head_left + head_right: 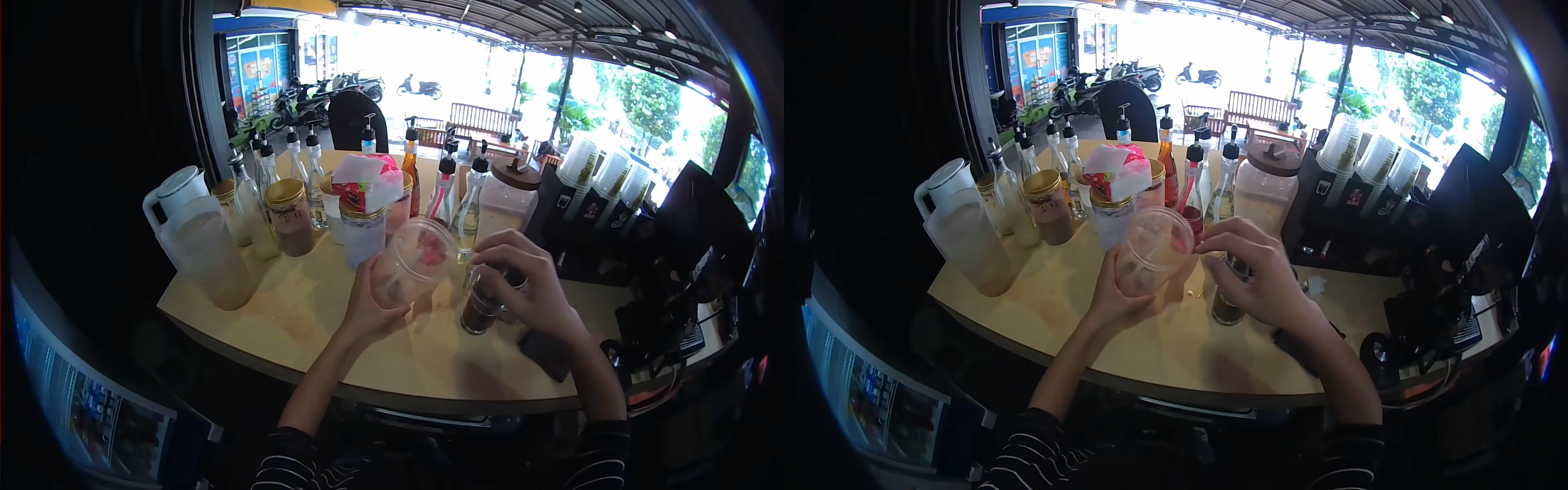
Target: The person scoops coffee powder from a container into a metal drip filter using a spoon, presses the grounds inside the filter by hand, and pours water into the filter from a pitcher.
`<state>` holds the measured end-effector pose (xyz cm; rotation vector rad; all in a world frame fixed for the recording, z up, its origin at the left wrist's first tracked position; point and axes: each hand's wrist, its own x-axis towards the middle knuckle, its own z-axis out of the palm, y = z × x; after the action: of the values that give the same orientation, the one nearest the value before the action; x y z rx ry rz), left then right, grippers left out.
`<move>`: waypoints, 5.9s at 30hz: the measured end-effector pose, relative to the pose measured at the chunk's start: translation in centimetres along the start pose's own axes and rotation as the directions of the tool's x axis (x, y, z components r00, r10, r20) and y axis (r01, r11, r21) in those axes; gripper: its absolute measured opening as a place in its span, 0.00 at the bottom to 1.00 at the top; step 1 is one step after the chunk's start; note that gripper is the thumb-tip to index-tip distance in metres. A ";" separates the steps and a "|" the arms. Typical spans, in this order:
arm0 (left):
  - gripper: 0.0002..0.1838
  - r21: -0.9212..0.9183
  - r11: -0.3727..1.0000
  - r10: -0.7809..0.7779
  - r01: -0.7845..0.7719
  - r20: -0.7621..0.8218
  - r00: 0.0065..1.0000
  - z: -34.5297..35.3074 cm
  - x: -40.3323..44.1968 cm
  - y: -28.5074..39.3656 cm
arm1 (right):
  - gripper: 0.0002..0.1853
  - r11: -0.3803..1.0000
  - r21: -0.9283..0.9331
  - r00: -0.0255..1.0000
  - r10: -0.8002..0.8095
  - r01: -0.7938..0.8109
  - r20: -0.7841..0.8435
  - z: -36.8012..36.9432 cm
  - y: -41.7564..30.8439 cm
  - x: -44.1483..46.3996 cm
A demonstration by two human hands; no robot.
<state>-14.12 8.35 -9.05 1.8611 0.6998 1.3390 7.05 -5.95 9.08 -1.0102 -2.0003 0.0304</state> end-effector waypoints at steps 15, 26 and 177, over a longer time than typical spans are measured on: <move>0.52 0.078 0.981 0.169 -0.179 0.116 0.979 -1.4 -0.7 -0.5 | 0.14 0.695 -0.441 0.515 0.118 0.568 0.849 13.0 7.6 3.6; 0.54 0.157 0.974 0.137 -0.163 0.166 0.977 -1.5 -0.6 -0.7 | 0.21 0.770 -0.552 0.397 0.420 0.319 0.816 13.1 5.6 4.5; 0.46 0.105 0.991 -0.074 0.079 -0.048 0.996 -0.3 -1.1 1.0 | 0.21 0.936 -0.285 0.978 0.206 -0.205 -0.026 -5.6 7.5 -9.0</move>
<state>-14.77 6.95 -8.80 1.8731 0.8728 1.3197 18.46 -8.76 3.57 -1.4034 -1.9299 -0.1485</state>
